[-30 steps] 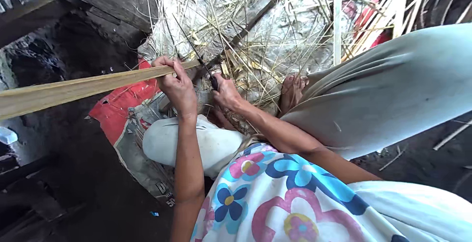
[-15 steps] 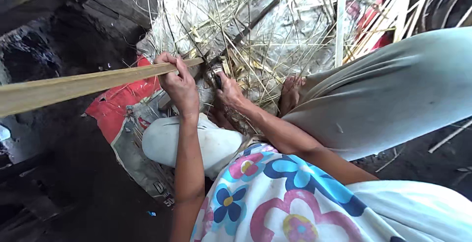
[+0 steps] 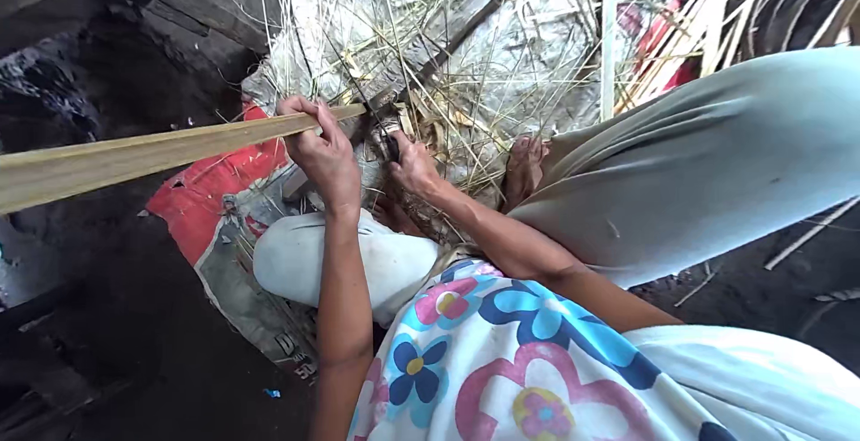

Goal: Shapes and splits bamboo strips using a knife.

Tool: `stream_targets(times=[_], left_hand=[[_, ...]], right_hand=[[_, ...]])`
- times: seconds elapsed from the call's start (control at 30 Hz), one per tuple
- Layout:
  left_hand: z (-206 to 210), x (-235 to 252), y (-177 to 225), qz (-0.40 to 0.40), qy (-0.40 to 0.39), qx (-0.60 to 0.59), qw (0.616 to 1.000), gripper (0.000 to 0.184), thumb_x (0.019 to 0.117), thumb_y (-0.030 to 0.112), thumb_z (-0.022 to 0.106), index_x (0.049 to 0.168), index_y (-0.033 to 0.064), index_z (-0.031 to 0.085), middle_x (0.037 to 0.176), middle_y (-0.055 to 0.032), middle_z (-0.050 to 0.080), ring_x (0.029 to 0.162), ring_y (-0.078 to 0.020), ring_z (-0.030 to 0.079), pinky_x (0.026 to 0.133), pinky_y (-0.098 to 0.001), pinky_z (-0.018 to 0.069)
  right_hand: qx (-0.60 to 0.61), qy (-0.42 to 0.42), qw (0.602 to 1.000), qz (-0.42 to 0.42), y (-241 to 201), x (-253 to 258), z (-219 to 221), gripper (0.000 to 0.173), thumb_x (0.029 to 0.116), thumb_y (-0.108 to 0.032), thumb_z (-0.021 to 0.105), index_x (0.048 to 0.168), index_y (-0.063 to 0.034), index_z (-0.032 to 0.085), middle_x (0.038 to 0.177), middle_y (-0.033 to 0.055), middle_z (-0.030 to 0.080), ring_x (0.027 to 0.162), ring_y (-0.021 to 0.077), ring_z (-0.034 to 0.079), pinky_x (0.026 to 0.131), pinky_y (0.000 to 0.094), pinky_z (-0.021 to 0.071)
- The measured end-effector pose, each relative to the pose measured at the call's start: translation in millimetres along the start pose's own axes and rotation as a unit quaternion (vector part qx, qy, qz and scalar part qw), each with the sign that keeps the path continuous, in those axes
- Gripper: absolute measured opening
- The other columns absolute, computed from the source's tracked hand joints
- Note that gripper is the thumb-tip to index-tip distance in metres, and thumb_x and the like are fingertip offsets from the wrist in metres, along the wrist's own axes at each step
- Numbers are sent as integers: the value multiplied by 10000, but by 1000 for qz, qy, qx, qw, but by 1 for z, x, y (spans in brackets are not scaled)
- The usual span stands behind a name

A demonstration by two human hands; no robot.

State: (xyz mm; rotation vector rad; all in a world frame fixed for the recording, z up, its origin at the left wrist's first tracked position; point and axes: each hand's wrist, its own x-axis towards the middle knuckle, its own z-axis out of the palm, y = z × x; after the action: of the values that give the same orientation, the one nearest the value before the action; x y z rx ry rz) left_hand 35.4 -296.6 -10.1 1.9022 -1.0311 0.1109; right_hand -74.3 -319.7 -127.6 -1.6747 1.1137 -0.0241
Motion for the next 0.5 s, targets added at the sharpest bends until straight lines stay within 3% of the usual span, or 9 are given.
stream_targets(times=[0.1, 0.2, 0.33, 0.37, 0.4, 0.5], left_hand=[[0, -5, 1, -3, -1, 13, 1000, 138, 1023, 35, 541, 965, -76, 598, 932, -123, 559, 863, -114, 578, 772, -217, 503], [-2, -1, -7, -14, 6, -18, 1000, 114, 1029, 46, 545, 968, -41, 586, 939, -100, 556, 859, -105, 600, 764, -238, 540], [-11, -2, -20, -86, 6, -91, 992, 61, 1028, 44, 549, 1031, -12, 524, 936, -74, 538, 789, -110, 632, 731, -302, 612], [-14, -3, -24, -90, 8, -106, 990, 66, 1021, 35, 562, 1044, -6, 515, 937, -68, 543, 792, -110, 635, 729, -302, 615], [-17, -4, -27, -93, 5, -122, 988, 93, 1009, 23, 580, 1058, 1, 504, 944, -65, 550, 810, -112, 630, 738, -299, 603], [-21, -5, -33, -91, -15, -160, 983, 188, 949, -35, 641, 1082, -11, 510, 961, -64, 596, 864, -114, 642, 775, -299, 592]], right_hand=[[25, 13, 999, -43, 7, -5, 7, 546, 903, -39, 642, 1437, -66, 532, 1059, 257, 715, 956, 463, 704, 821, 656, 539], [28, -17, 999, 15, 23, 8, 6, 552, 918, -72, 638, 1453, -79, 500, 1133, 269, 694, 1050, 471, 681, 882, 669, 523], [124, 15, 991, 38, 26, 3, 7, 546, 916, -62, 676, 1441, -55, 524, 1141, 254, 691, 1019, 409, 691, 903, 599, 538], [145, 22, 988, 54, 26, 3, 5, 531, 907, -47, 668, 1421, -54, 535, 1121, 245, 687, 968, 390, 694, 855, 583, 550], [143, 24, 987, 65, 25, 4, 2, 526, 902, -50, 661, 1413, -59, 535, 1086, 237, 687, 910, 378, 702, 802, 569, 565], [86, 27, 994, 57, 17, 3, -7, 545, 909, -51, 641, 1440, -86, 524, 1092, 254, 697, 975, 424, 695, 846, 607, 537]])
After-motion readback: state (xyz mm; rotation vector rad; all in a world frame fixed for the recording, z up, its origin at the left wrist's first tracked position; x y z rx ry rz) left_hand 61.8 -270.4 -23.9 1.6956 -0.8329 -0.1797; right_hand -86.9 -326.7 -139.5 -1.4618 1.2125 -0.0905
